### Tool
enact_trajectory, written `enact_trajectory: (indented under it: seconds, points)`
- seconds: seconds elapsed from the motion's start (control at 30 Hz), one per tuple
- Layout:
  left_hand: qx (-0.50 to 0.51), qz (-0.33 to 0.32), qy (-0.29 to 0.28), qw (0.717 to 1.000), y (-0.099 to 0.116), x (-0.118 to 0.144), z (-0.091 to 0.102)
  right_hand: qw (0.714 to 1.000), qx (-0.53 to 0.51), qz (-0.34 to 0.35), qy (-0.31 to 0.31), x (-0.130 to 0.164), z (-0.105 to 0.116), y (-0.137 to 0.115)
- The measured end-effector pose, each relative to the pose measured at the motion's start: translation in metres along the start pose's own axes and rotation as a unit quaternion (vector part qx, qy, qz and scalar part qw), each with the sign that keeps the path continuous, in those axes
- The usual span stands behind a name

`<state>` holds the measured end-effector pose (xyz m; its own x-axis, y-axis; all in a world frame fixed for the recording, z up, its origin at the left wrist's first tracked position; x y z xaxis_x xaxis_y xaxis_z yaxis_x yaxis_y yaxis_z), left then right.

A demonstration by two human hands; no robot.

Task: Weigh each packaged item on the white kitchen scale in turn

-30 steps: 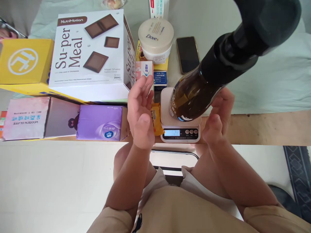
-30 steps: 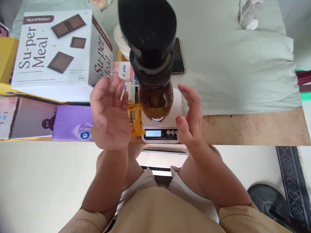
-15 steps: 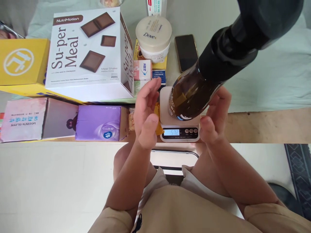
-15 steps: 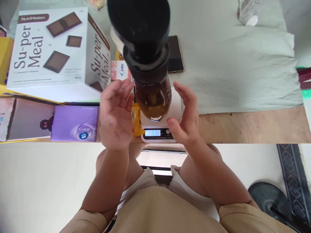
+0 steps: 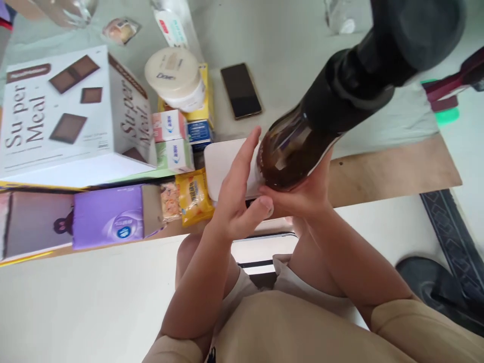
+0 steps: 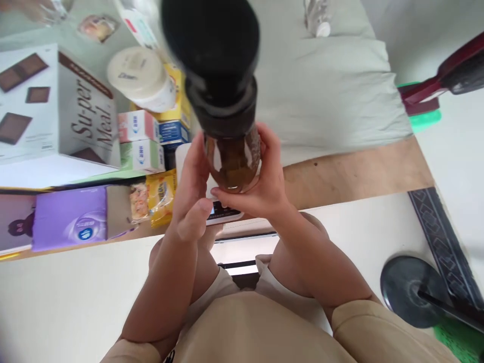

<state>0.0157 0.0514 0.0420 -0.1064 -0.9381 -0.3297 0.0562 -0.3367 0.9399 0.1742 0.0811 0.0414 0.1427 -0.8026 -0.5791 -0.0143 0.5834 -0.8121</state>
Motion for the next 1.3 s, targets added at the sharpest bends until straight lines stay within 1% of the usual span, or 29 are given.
enact_trajectory:
  seconds: [0.07,0.13,0.2,0.27,0.37,0.43,0.5,0.63,0.7,0.73,0.8,0.9,1.0,1.07,1.13,1.23,1.27,1.3]
  points:
    - [0.011,-0.018,-0.023,1.0,-0.007,-0.007,-0.02,0.997,0.06,0.011,0.04,0.001,0.035,0.0]
    - [0.022,-0.018,-0.022,0.999,-0.013,-0.013,-0.041,0.985,0.148,0.024,0.085,0.0,0.075,0.002]
    - [0.031,-0.008,-0.023,0.999,-0.017,-0.018,-0.062,0.962,0.244,0.024,0.125,0.001,0.118,0.006]
    - [0.039,-0.012,-0.032,0.999,-0.018,-0.022,-0.082,0.935,0.318,0.011,0.157,0.002,0.16,0.011]
    - [0.051,-0.045,-0.053,0.996,-0.017,-0.026,-0.104,0.908,0.368,-0.006,0.201,0.009,0.217,0.021]
    - [0.057,-0.041,-0.058,0.996,-0.018,-0.029,-0.114,0.897,0.381,-0.013,0.226,0.016,0.249,0.03]
    - [0.066,-0.019,-0.059,0.996,-0.019,-0.033,-0.121,0.881,0.407,-0.006,0.241,0.024,0.278,0.042]
    - [0.099,0.0,-0.053,0.994,-0.02,-0.04,-0.132,0.845,0.464,0.074,0.255,0.038,0.332,0.071]
    - [0.121,0.008,-0.043,0.992,-0.019,-0.042,-0.135,0.83,0.475,0.098,0.275,0.045,0.352,0.081]
    - [0.129,0.014,-0.039,0.991,-0.018,-0.043,-0.136,0.825,0.479,0.103,0.281,0.047,0.358,0.083]
    - [0.133,0.014,-0.033,0.99,-0.016,-0.044,-0.137,0.827,0.484,0.091,0.27,0.05,0.361,0.079]
    - [0.138,0.006,-0.03,0.99,-0.011,-0.044,-0.135,0.84,0.479,0.051,0.25,0.049,0.349,0.063]
    - [0.14,0.016,-0.033,0.989,-0.009,-0.042,-0.131,0.85,0.444,0.034,0.282,0.046,0.334,0.053]
    - [0.131,0.017,-0.033,0.991,-0.008,-0.04,-0.129,0.86,0.407,0.034,0.307,0.043,0.328,0.055]
    - [0.126,0.011,-0.028,0.992,-0.007,-0.04,-0.127,0.86,0.385,0.037,0.332,0.039,0.322,0.058]
    - [0.133,0.003,-0.021,0.991,-0.007,-0.04,-0.125,0.861,0.358,0.056,0.358,0.018,0.313,0.062]
    - [0.138,0.0,-0.019,0.99,-0.008,-0.041,-0.125,0.868,0.341,0.07,0.354,0.006,0.309,0.063]
    - [0.143,0.001,-0.018,0.99,-0.009,-0.041,-0.125,0.881,0.321,0.085,0.337,-0.008,0.305,0.064]
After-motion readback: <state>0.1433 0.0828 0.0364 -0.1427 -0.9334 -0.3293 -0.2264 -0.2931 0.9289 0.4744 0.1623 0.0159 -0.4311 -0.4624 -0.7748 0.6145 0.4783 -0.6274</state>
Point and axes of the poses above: each hand's wrist, its own x-axis away from the middle knuckle, its own z-axis out of the back of the hand, y = z × x, the point moved 2 cm from there along -x, towards the middle knuckle, and after that the axes turned 12 degrees about z, right-handed, at the moved point
